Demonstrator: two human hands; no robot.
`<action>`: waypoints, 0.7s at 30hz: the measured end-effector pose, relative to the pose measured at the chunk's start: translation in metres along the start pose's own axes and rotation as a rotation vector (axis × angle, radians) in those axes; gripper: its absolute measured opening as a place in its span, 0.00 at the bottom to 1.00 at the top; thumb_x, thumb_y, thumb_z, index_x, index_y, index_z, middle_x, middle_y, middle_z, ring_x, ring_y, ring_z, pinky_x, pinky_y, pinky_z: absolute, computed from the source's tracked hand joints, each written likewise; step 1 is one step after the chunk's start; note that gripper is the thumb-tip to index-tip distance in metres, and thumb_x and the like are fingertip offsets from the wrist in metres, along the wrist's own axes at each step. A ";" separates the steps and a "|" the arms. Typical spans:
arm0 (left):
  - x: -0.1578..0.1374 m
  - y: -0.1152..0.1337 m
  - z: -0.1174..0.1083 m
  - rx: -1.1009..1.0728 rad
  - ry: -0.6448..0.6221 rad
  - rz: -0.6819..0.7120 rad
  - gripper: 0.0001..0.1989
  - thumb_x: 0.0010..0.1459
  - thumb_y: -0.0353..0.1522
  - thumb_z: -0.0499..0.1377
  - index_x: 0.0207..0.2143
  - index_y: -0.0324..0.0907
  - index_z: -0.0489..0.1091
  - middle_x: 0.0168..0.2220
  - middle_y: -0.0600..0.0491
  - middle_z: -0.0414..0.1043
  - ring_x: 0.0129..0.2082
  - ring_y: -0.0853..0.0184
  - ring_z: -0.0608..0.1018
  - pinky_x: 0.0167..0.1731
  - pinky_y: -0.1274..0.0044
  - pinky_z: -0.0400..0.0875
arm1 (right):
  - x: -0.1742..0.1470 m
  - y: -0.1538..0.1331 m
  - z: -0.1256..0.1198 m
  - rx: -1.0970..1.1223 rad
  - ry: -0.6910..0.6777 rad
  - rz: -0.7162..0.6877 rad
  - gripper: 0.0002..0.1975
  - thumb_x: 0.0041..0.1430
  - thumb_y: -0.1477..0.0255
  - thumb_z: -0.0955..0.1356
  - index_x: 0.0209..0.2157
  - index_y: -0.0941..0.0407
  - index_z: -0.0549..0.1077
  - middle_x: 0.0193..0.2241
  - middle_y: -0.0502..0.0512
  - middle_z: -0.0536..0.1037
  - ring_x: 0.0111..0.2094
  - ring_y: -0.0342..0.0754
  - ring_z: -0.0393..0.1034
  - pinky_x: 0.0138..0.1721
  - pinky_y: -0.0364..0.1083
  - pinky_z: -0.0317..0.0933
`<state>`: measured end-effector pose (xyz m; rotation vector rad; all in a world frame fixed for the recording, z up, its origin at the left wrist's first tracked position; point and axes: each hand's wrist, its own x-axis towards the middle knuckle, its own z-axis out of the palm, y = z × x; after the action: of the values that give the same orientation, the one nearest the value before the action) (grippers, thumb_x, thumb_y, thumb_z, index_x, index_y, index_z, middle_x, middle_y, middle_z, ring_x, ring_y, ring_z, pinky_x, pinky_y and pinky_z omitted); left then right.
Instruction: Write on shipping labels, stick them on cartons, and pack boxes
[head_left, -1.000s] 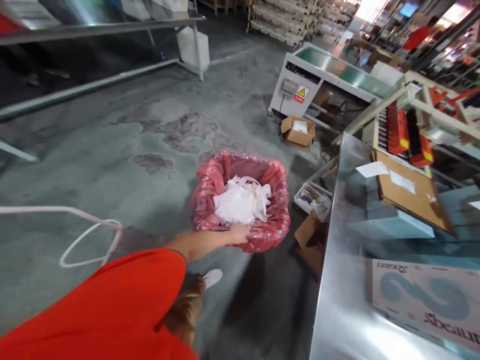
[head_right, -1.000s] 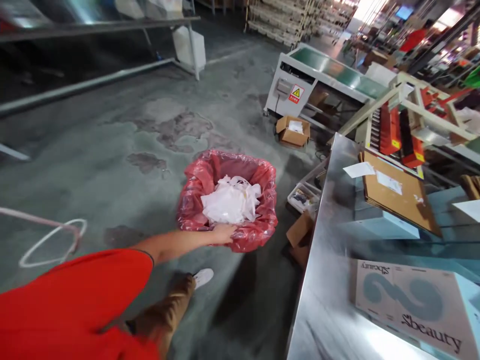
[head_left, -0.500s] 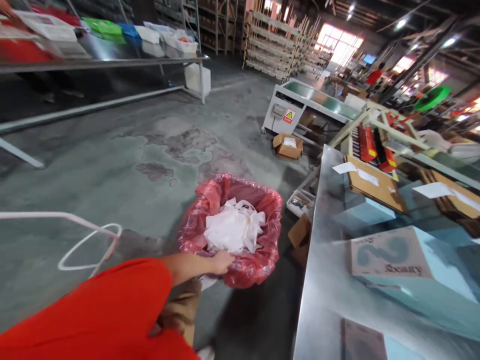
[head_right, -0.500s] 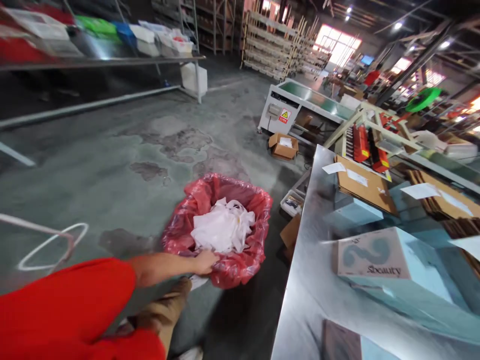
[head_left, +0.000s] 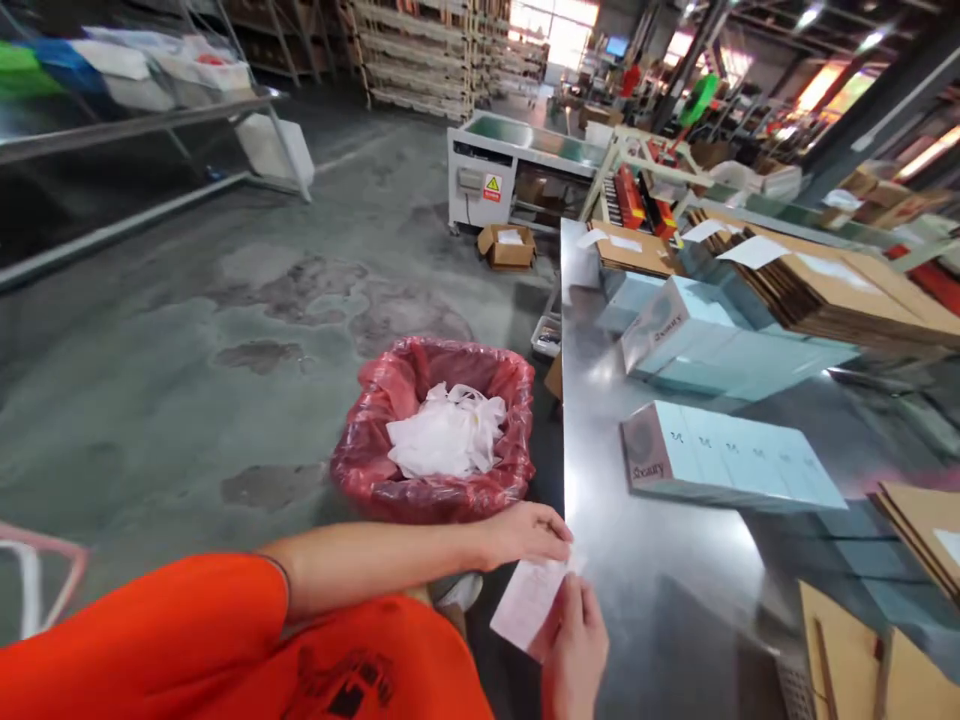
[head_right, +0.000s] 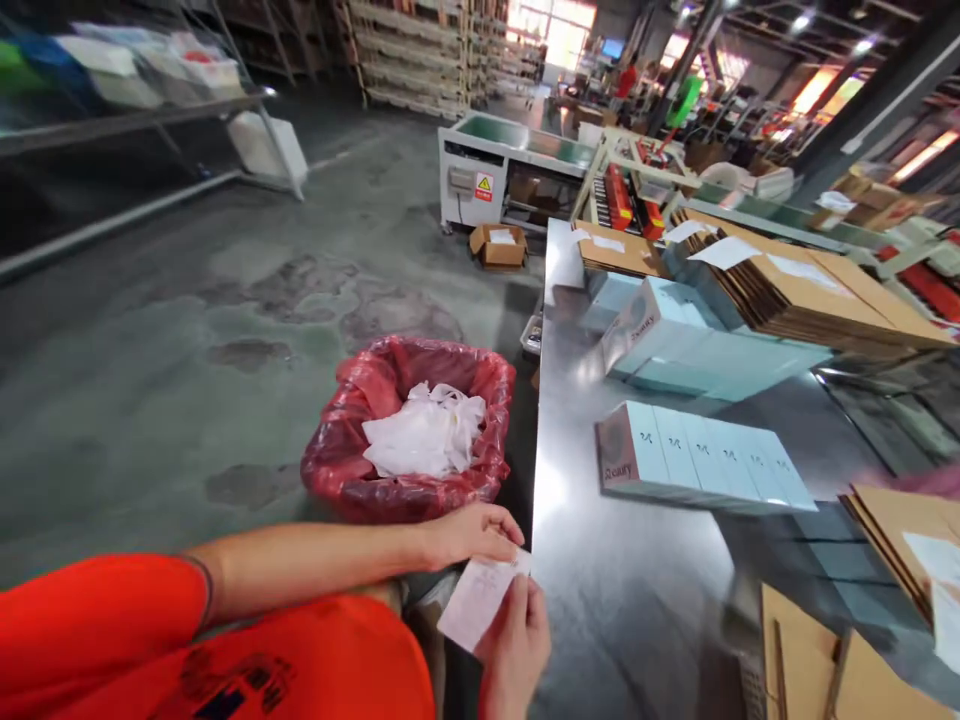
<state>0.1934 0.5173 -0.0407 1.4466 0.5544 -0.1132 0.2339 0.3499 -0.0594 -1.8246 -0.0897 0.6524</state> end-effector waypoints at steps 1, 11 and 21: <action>-0.004 0.006 0.011 -0.044 0.018 -0.009 0.16 0.51 0.35 0.62 0.41 0.36 0.76 0.33 0.50 0.77 0.31 0.68 0.76 0.29 0.79 0.67 | -0.006 -0.002 -0.003 0.073 -0.018 0.048 0.24 0.52 0.46 0.67 0.28 0.55 0.73 0.23 0.49 0.77 0.25 0.49 0.72 0.26 0.44 0.66; -0.074 -0.002 0.027 0.211 -0.092 0.077 0.06 0.49 0.29 0.61 0.29 0.37 0.77 0.25 0.57 0.73 0.27 0.72 0.72 0.26 0.82 0.61 | -0.072 -0.018 -0.066 -0.317 -0.152 -0.035 0.25 0.44 0.48 0.70 0.33 0.55 0.79 0.33 0.54 0.80 0.35 0.52 0.73 0.38 0.46 0.66; -0.102 0.012 0.080 0.478 -0.105 0.228 0.06 0.53 0.30 0.62 0.34 0.40 0.77 0.31 0.56 0.76 0.32 0.70 0.75 0.32 0.81 0.65 | -0.094 -0.015 -0.104 -0.343 -0.255 -0.154 0.22 0.46 0.48 0.68 0.24 0.55 0.76 0.24 0.52 0.76 0.29 0.49 0.68 0.32 0.43 0.60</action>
<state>0.1331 0.4170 0.0153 1.9469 0.2801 -0.1460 0.2079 0.2317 0.0118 -2.0265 -0.5349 0.7936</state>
